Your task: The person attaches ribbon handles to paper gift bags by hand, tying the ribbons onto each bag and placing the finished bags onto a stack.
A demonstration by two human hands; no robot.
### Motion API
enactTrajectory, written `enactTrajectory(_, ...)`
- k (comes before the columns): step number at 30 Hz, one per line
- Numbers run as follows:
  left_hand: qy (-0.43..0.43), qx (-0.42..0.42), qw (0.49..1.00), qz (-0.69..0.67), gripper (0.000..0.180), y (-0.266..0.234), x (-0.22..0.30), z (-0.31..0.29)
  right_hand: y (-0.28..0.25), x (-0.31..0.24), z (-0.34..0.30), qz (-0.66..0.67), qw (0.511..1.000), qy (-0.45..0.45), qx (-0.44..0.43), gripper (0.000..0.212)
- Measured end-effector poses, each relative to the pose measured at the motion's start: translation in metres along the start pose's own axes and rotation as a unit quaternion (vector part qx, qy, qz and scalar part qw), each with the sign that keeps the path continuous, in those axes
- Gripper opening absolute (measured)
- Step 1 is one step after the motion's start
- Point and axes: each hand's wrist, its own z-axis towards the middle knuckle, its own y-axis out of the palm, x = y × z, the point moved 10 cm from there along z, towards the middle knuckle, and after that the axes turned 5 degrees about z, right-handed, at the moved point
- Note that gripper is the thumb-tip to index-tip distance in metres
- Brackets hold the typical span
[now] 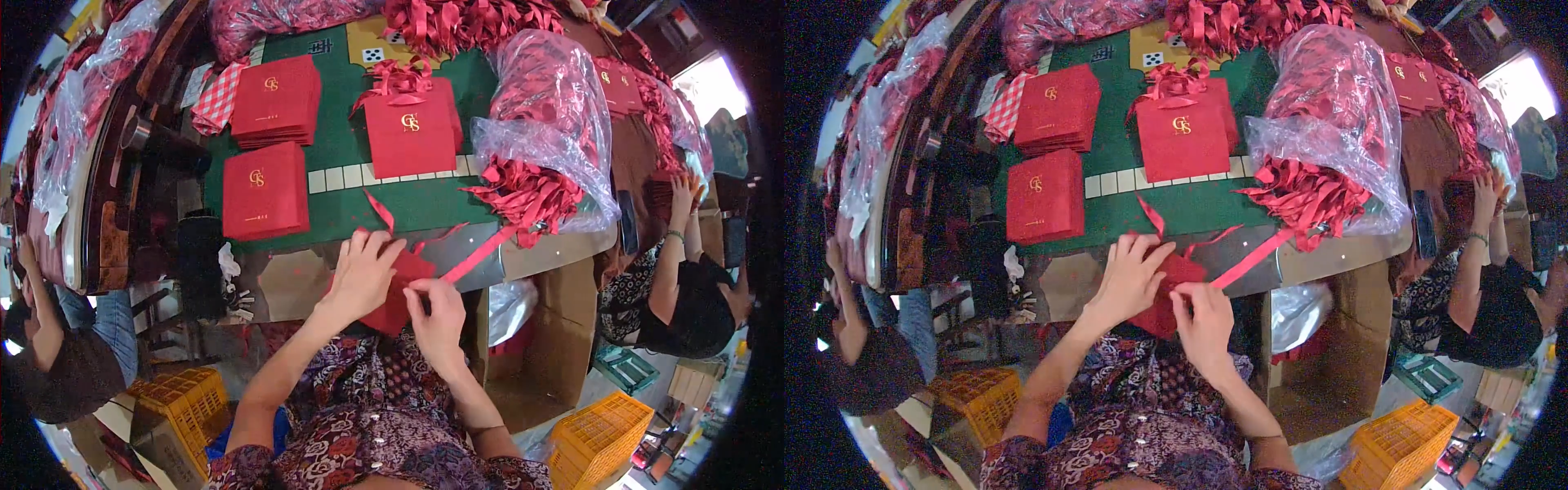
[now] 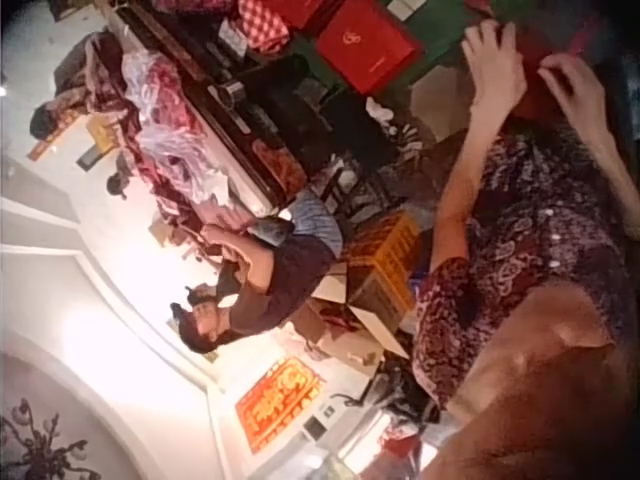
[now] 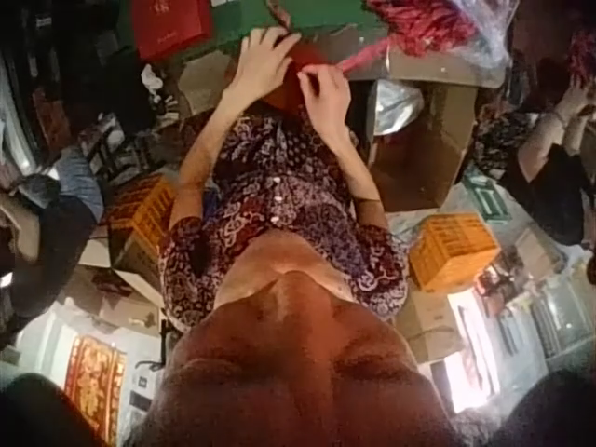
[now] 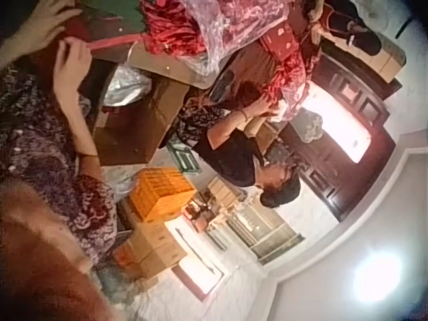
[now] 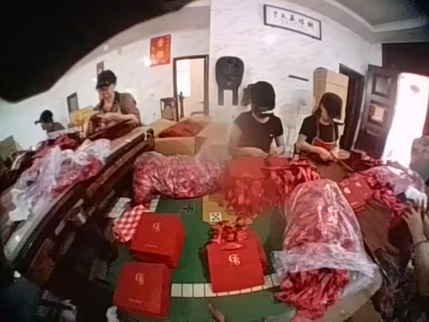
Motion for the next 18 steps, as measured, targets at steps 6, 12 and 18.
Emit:
enactTrajectory(6,-0.042,0.022,0.999,-0.013,0.037,-0.012,-0.010,-0.005,0.010,0.024,0.014,0.019,0.998,0.052,0.018,0.016)
enactTrajectory(12,-0.054,0.017,0.998,-0.017,0.034,-0.015,-0.015,-0.006,0.026,0.036,0.019,0.096,0.989,0.116,-0.001,0.016)
enactTrajectory(18,-0.086,-0.025,0.992,-0.084,0.033,-0.006,-0.027,-0.012,0.030,0.039,0.021,0.144,0.974,0.171,-0.035,0.019)
